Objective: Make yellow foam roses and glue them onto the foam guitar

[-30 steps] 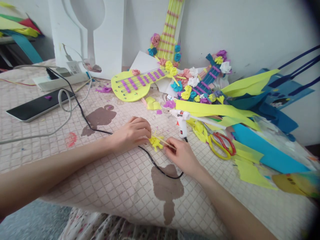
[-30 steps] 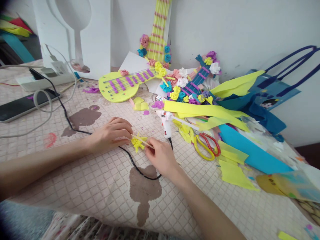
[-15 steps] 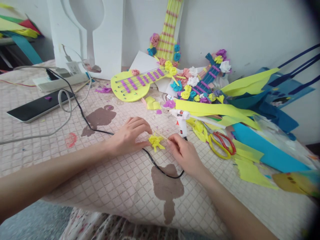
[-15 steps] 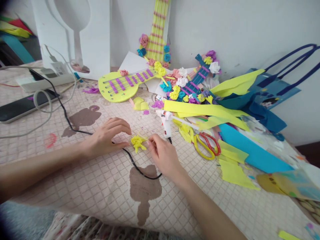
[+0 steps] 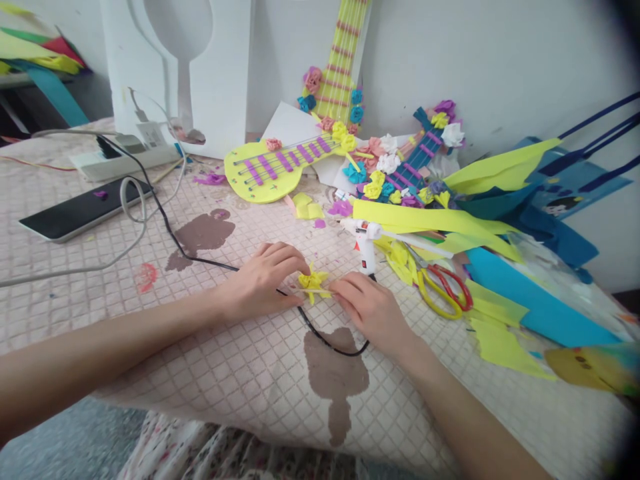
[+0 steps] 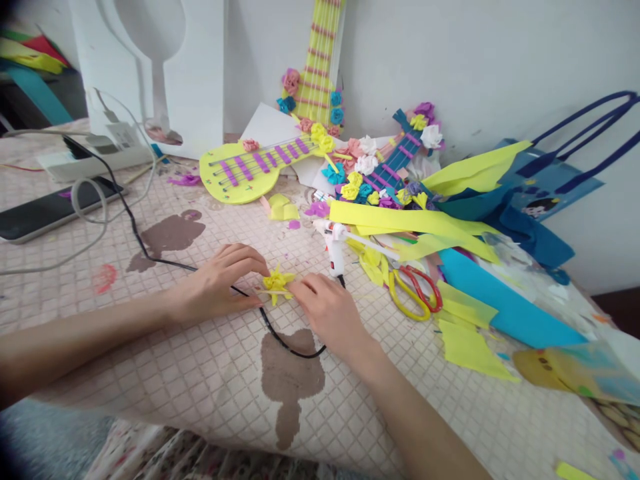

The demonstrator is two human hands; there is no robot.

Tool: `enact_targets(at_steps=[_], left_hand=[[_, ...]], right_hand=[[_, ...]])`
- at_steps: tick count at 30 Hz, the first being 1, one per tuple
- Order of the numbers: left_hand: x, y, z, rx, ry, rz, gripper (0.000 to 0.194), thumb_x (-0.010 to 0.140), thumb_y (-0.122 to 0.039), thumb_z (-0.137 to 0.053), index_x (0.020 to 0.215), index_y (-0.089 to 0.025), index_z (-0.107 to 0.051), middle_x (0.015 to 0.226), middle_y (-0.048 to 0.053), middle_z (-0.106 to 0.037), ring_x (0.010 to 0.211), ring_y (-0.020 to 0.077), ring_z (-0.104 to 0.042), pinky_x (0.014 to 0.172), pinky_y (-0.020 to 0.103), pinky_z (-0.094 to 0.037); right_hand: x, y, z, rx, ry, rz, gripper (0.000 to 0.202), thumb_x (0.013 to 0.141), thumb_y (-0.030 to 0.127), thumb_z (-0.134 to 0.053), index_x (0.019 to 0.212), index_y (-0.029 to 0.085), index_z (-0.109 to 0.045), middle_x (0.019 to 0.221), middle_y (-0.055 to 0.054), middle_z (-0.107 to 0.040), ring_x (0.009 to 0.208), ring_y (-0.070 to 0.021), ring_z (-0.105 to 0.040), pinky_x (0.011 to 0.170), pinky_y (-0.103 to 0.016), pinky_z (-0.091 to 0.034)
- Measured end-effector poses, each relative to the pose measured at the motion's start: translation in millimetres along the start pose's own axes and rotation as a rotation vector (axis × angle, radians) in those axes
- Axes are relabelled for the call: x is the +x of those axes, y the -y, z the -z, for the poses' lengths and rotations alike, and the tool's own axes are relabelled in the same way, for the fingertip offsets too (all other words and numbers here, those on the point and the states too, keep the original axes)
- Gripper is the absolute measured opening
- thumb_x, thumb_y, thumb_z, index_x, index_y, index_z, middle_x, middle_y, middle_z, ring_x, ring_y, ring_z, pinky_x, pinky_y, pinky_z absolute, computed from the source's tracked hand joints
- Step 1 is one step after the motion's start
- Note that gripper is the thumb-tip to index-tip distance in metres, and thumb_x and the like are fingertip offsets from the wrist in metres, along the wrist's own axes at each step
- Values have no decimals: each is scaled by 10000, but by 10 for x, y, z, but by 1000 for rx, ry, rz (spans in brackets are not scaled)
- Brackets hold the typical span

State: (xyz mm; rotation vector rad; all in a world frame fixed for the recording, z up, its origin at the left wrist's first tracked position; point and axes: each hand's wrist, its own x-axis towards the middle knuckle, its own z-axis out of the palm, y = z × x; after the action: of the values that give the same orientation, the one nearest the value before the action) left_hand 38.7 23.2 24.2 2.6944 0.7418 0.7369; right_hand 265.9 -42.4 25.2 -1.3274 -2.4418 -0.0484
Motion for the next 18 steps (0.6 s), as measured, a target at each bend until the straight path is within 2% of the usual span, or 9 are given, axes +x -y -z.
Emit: enact_targets(at_steps=[7, 18], left_hand=[[-1, 31, -57, -20, 52, 152, 359, 742, -341, -670, 1031, -187, -523, 1052, 60, -596, 1023, 241, -512, 862, 392, -393], [-8, 21, -100, -63, 72, 143, 437, 721, -267, -678, 1102, -195, -475, 1072, 55, -589, 1048, 239, -504, 907, 403, -384]], right_hand=[[7, 13, -2, -11, 19, -3, 176, 895, 143, -451, 970, 174, -607, 911, -60, -603, 808, -166, -571, 716, -282, -465], [-36, -44, -9, -13, 61, -57, 171, 895, 171, -455, 975, 186, -605, 920, -46, -596, 833, -166, -567, 736, -286, -465]])
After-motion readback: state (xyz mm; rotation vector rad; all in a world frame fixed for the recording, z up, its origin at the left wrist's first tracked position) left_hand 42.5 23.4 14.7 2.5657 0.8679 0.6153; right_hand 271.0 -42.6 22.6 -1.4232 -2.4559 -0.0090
